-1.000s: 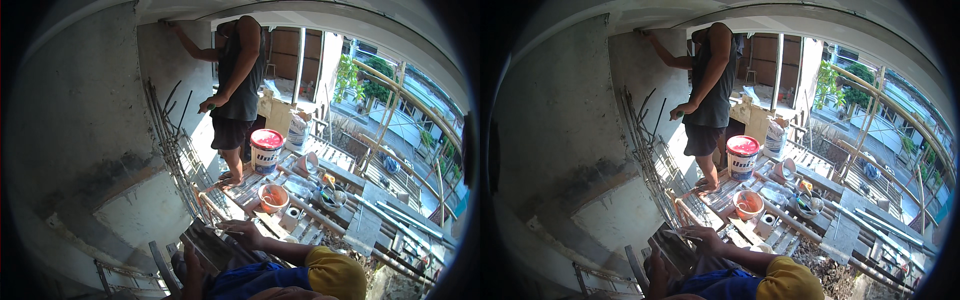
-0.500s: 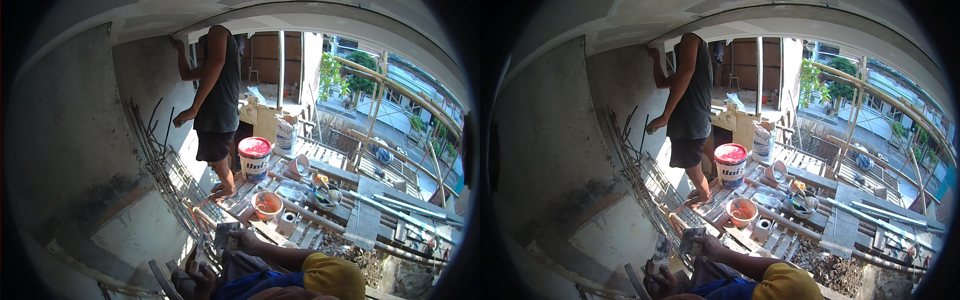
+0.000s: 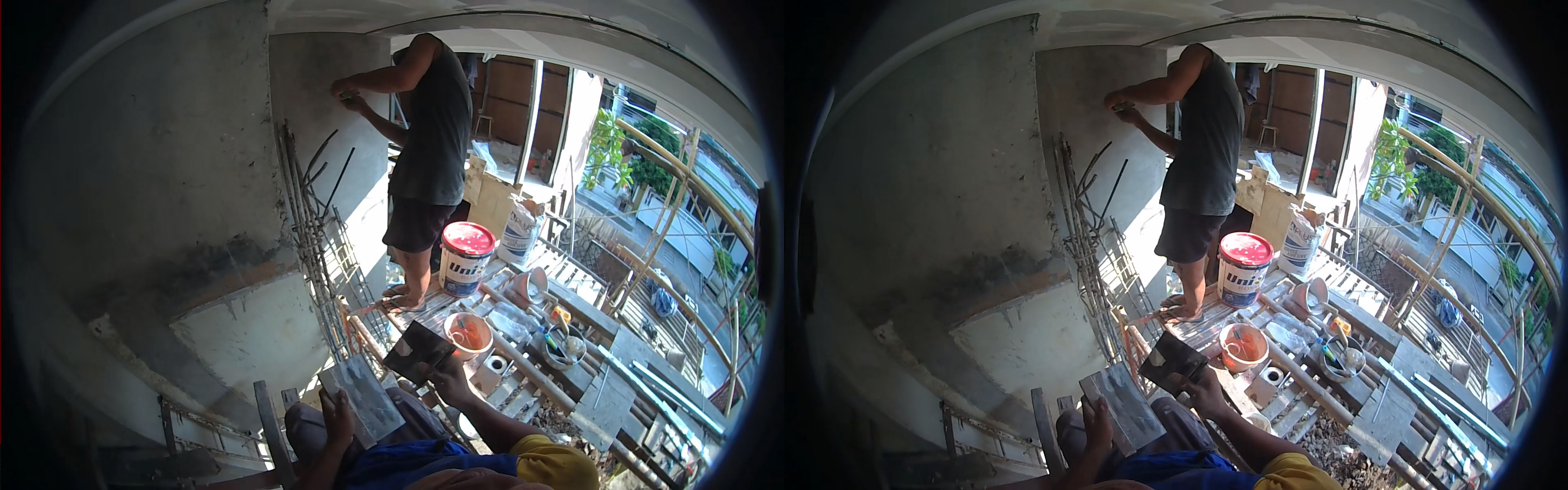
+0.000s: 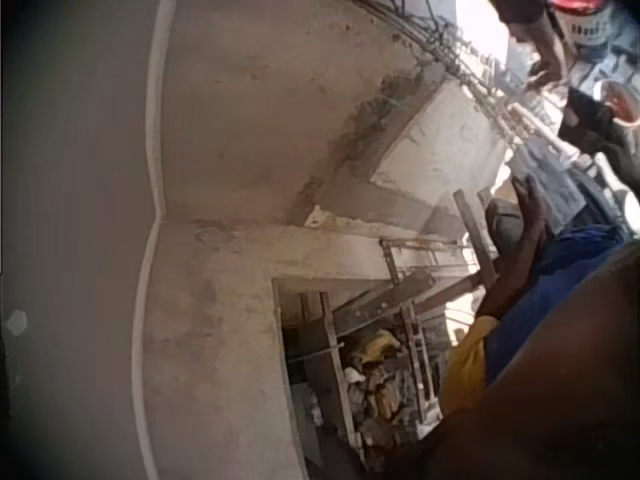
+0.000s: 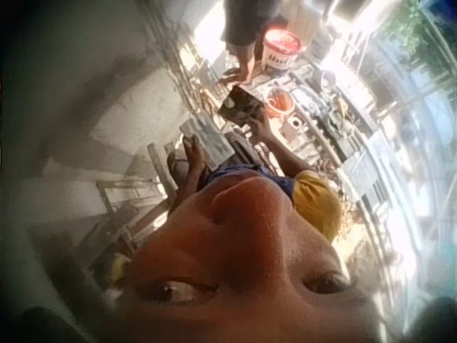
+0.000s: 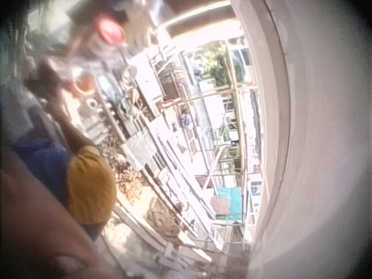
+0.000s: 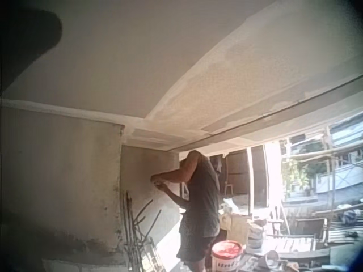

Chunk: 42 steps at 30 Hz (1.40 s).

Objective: Apply plaster or putty to a wall and ceiling corner using a trowel and putty board.

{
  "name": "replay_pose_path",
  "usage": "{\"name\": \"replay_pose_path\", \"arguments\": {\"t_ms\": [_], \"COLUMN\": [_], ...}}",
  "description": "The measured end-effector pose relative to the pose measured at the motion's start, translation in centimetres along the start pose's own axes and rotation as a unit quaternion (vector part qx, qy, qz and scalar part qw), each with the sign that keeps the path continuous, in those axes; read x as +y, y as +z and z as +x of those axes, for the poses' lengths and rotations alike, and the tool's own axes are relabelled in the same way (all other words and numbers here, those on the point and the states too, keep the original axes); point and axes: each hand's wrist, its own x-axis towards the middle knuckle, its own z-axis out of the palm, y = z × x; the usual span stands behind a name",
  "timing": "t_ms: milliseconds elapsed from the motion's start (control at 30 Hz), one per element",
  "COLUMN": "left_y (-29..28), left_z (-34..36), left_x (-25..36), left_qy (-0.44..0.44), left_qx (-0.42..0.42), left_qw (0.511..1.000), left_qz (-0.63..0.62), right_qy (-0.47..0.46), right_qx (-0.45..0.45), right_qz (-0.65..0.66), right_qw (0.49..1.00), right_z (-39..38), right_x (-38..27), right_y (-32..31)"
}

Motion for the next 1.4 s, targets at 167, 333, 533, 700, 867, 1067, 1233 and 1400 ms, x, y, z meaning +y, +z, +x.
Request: {"name": "replay_pose_path", "arguments": {"t_ms": [167, 333, 533, 700, 867, 1067, 1233, 1400], "left_y": [-2.5, -6.4, -6.5, -6.8, -5.7, -2.9, -5.3, -5.9], "left_z": [0.0, -0.5, -0.7, -1.4, -3.0, -3.1, -4.1, -3.9], "left_x": [3.1, 6.1, 5.9, 9.1, 9.3, 3.9, 3.6, 4.1], "left_qy": [-0.324, -0.243, -0.235, 0.079, 0.150, 0.417, 0.277, -0.134], "left_qx": [-0.158, -0.246, -0.185, 0.033, 0.208, 0.050, 0.023, 0.102], "left_qw": [0.780, 0.649, 0.698, 0.993, 0.957, 0.889, 0.919, 0.981], "left_qz": [-0.512, -0.678, -0.651, -0.078, 0.133, 0.184, 0.281, -0.091], "right_qy": [-0.359, -0.231, -0.418, -0.162, 0.226, 0.367, 0.228, -0.121], "right_qx": [-0.270, -0.153, -0.237, -0.052, 0.069, -0.001, -0.072, -0.226], "right_qz": [-0.419, -0.471, -0.320, -0.398, 0.159, 0.266, 0.359, -0.048], "right_qw": [0.789, 0.838, 0.817, 0.901, 0.959, 0.891, 0.902, 0.965], "right_z": [1.0, 3.1, 1.6, 3.0, 3.0, 2.9, 4.5, 4.0], "right_x": [0.6, 5.3, 2.4, 8.6, 9.9, 7.9, 3.3, 3.0], "right_y": [2.9, -0.8, 5.2, 1.3, 1.1, 5.3, 5.3, 6.8]}}
